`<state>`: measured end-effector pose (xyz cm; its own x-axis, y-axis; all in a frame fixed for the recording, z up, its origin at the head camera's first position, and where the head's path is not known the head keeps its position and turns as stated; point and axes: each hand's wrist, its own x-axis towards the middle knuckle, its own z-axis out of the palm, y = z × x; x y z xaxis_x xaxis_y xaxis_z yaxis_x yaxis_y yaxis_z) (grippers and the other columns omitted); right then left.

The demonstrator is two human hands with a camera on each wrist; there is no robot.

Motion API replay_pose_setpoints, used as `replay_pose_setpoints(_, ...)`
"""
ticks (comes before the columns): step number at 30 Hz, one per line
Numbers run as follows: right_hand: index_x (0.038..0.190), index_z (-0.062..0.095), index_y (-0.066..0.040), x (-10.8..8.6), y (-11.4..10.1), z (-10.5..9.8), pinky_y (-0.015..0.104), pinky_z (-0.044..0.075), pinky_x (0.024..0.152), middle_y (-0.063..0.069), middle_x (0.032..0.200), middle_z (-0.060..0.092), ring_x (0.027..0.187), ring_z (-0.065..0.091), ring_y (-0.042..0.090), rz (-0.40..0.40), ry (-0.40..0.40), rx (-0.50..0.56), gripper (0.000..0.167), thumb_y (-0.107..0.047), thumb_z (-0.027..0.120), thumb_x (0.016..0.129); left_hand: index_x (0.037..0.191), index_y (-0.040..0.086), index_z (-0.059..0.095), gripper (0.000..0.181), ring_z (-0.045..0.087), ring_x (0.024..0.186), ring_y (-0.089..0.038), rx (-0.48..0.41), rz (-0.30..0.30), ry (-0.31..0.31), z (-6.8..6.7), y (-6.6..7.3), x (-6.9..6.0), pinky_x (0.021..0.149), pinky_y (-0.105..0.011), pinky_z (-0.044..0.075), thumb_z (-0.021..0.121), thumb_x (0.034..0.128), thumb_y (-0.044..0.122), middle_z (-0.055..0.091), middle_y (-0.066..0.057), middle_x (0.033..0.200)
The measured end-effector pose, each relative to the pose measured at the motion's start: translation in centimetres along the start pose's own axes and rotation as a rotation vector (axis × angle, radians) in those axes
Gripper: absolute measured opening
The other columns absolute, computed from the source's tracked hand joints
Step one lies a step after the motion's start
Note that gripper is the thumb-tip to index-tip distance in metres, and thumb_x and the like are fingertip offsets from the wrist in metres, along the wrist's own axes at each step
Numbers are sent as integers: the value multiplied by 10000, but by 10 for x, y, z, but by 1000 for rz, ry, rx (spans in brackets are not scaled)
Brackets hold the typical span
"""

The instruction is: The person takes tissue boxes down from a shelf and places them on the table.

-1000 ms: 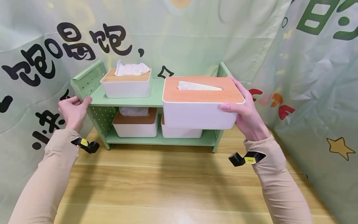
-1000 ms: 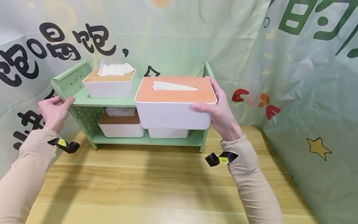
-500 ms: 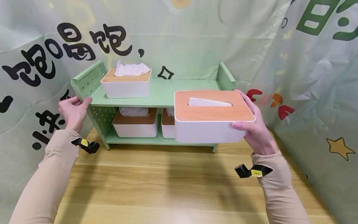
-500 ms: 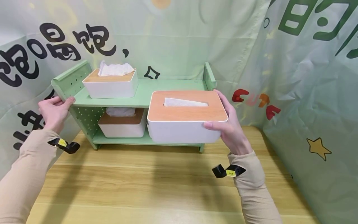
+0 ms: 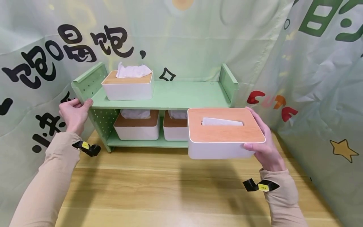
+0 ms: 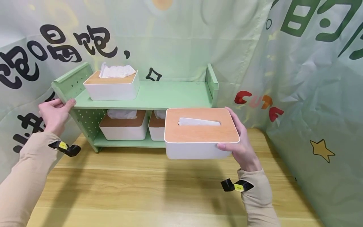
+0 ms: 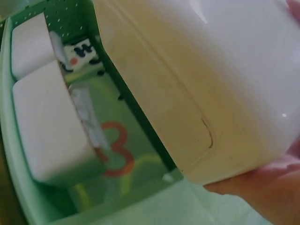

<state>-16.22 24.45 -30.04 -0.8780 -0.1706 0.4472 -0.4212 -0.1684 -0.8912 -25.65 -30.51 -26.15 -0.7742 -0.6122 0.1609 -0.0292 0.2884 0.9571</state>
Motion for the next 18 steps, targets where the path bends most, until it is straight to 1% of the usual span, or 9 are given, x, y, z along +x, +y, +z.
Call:
replay_pose_setpoints(4,1568,312,-134,-9,8,-8,287,524,898,60,1385,485,1204,462,237,13,-1,5,997,115,563,636,1355,49,608,503,555,587,156,-9,-6,-2,0,0,0,572,-28,458,731,900,224,524,348,525)
replay_pose_setpoints(10,1579,276,-107,-22,19,-18,270,492,938,36,1397,479,1218,449,210,20,-22,8,1001,104,589,653,1365,46,595,508,561,586,159,-26,-15,-16,0,0,1,583,-22,469,726,907,222,526,348,521)
replay_pose_setpoints(14,1584,252,-80,-28,26,-24,265,474,949,27,1391,488,1208,454,190,26,-12,7,1024,97,612,642,1369,49,594,509,564,592,155,-25,-19,-19,0,0,2,586,-24,473,724,910,224,526,344,526)
replay_pose_setpoints(18,1589,224,-49,-32,34,-30,254,469,952,19,1383,503,1191,468,169,11,-16,18,1041,99,612,634,1374,51,590,514,565,593,153,-28,-27,-21,1,0,2,587,-24,476,724,910,227,526,341,527)
